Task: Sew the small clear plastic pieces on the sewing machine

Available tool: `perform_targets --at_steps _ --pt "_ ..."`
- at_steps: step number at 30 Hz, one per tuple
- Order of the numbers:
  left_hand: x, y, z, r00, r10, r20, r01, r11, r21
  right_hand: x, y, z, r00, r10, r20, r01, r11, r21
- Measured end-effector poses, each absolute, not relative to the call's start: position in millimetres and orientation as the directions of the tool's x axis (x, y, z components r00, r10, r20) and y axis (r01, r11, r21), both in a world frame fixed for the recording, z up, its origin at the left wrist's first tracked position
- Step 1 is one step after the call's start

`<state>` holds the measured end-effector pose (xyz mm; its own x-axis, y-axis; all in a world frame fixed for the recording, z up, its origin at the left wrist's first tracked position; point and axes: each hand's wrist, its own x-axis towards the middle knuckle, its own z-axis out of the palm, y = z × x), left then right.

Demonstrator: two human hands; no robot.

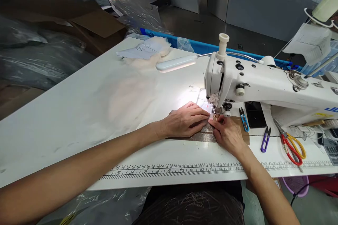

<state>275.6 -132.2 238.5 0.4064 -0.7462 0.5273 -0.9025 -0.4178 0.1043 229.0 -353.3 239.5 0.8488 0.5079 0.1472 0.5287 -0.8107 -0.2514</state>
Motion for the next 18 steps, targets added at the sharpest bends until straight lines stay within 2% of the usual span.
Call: perform_targets --at_steps 2,6,9,12,15,18 --pt "276 -132 238 0.413 -0.752 0.514 -0.902 -0.417 0.115 232 -356 244 0.853 0.5 0.152 0.522 -0.797 -0.304" --pt "275 -132 240 0.368 -0.768 0.525 -0.914 -0.404 0.049 248 -365 261 0.847 0.523 0.098 0.491 -0.697 -0.523" --pt "274 -132 243 0.34 -0.782 0.523 -0.92 -0.393 0.011 257 -367 264 0.892 0.449 0.06 0.39 -0.695 -0.604" --pt "274 -131 246 0.32 -0.783 0.533 -0.926 -0.378 0.0 255 -364 255 0.923 0.36 0.132 0.362 -0.703 -0.613" --pt "274 -132 246 0.291 -0.784 0.548 -0.939 -0.345 0.006 247 -363 245 0.86 0.449 0.244 0.505 -0.67 -0.544" --pt "274 -133 244 0.292 -0.785 0.547 -0.945 -0.325 0.038 244 -365 242 0.825 0.504 0.255 0.559 -0.663 -0.498"
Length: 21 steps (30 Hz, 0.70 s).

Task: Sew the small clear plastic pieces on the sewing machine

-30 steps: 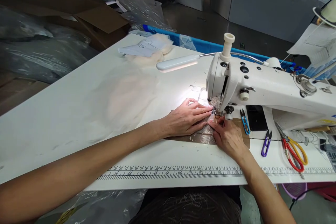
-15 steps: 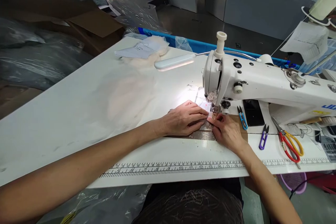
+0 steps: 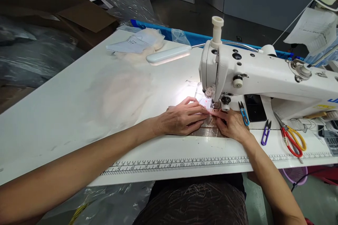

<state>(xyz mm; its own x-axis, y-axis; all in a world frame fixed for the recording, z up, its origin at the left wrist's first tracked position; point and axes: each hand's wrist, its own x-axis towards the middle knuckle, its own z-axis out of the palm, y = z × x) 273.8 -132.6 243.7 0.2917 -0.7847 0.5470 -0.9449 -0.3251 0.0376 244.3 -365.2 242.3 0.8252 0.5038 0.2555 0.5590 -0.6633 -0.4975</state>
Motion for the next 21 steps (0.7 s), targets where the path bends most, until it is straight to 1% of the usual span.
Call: perform_targets --at_steps 4,7,11,15,16,18,21 --pt "274.9 -133.2 240.5 0.375 -0.784 0.495 -0.926 -0.341 0.16 246.3 -368.2 243.4 0.858 0.464 0.221 0.501 -0.66 -0.56" --pt "276.1 -133.1 240.5 0.439 -0.779 0.447 -0.898 -0.365 0.246 247.0 -367.5 244.2 0.868 0.446 0.217 0.481 -0.652 -0.585" --pt "277.8 -134.8 239.7 0.492 -0.754 0.435 -0.869 -0.392 0.303 246.2 -365.2 245.6 0.896 0.382 0.225 0.438 -0.678 -0.591" --pt "278.8 -137.5 238.1 0.517 -0.72 0.463 -0.853 -0.395 0.34 245.5 -363.9 246.6 0.908 0.364 0.21 0.415 -0.697 -0.585" --pt "278.9 -137.8 238.0 0.517 -0.713 0.474 -0.854 -0.396 0.337 245.4 -363.9 246.3 0.909 0.36 0.211 0.412 -0.697 -0.586" --pt "279.2 -138.0 238.2 0.489 -0.702 0.518 -0.872 -0.398 0.285 245.1 -364.5 245.4 0.909 0.353 0.22 0.412 -0.698 -0.585" --pt "279.9 -137.7 238.6 0.402 -0.706 0.584 -0.905 -0.404 0.135 244.2 -365.5 244.3 0.89 0.395 0.23 0.453 -0.699 -0.554"
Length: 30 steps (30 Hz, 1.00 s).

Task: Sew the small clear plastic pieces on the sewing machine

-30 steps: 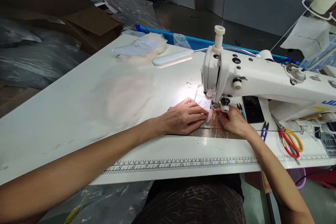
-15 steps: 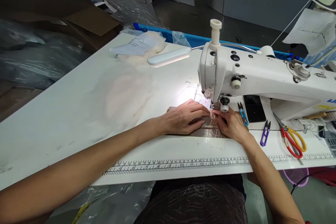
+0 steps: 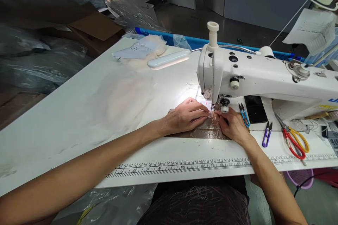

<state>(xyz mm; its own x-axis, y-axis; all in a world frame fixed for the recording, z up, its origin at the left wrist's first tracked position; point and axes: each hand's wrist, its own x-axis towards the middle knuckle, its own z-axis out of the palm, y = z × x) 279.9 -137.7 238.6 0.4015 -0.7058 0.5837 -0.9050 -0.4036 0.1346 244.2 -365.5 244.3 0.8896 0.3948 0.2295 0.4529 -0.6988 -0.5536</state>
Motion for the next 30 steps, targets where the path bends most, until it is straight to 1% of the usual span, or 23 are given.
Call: perform_targets --at_steps 2,4,7,10,17,24,28,30 --pt "280 -138 238 0.36 -0.724 0.588 -0.915 -0.397 0.072 243 -366 245 0.865 0.453 0.216 0.497 -0.717 -0.489" --pt "281 -138 238 0.342 -0.745 0.572 -0.922 -0.385 0.049 243 -365 245 0.848 0.498 0.18 0.525 -0.749 -0.404" --pt "281 -138 237 0.326 -0.766 0.555 -0.926 -0.376 0.026 242 -363 246 0.843 0.523 0.127 0.535 -0.788 -0.305" --pt "281 -137 237 0.319 -0.778 0.541 -0.929 -0.369 0.016 242 -361 246 0.843 0.527 0.104 0.535 -0.804 -0.261" --pt "283 -135 235 0.336 -0.795 0.504 -0.938 -0.332 0.1 243 -361 247 0.854 0.514 0.082 0.514 -0.807 -0.291" --pt "282 -129 244 0.274 -0.838 0.472 -0.962 -0.24 0.131 242 -361 250 0.846 0.526 0.09 0.527 -0.796 -0.298" --pt "281 -128 245 0.303 -0.838 0.454 -0.952 -0.248 0.179 242 -361 250 0.846 0.527 0.082 0.525 -0.796 -0.3" --pt "280 -127 244 0.31 -0.835 0.455 -0.95 -0.253 0.182 242 -361 249 0.846 0.526 0.085 0.525 -0.794 -0.308"
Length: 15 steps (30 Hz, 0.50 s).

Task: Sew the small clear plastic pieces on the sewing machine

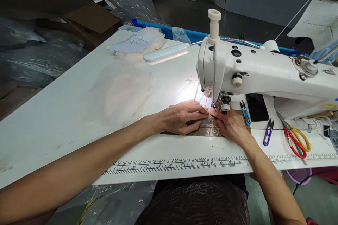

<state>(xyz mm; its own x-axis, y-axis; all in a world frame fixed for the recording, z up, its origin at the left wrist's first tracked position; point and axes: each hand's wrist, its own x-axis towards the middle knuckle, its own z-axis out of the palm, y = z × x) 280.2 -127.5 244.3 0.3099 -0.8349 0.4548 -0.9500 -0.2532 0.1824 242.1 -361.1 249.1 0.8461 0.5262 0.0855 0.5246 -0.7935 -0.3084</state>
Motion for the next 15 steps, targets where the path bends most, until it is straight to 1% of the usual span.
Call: perform_targets --at_steps 6,15 --pt "276.9 -127.0 243.4 0.305 -0.824 0.477 -0.952 -0.283 0.12 242.4 -361.5 248.9 0.85 0.52 0.084 0.52 -0.799 -0.302" --pt "277.2 -128.6 244.0 0.291 -0.849 0.44 -0.953 -0.299 0.054 241.3 -360.1 250.0 0.851 0.518 0.087 0.519 -0.805 -0.288"
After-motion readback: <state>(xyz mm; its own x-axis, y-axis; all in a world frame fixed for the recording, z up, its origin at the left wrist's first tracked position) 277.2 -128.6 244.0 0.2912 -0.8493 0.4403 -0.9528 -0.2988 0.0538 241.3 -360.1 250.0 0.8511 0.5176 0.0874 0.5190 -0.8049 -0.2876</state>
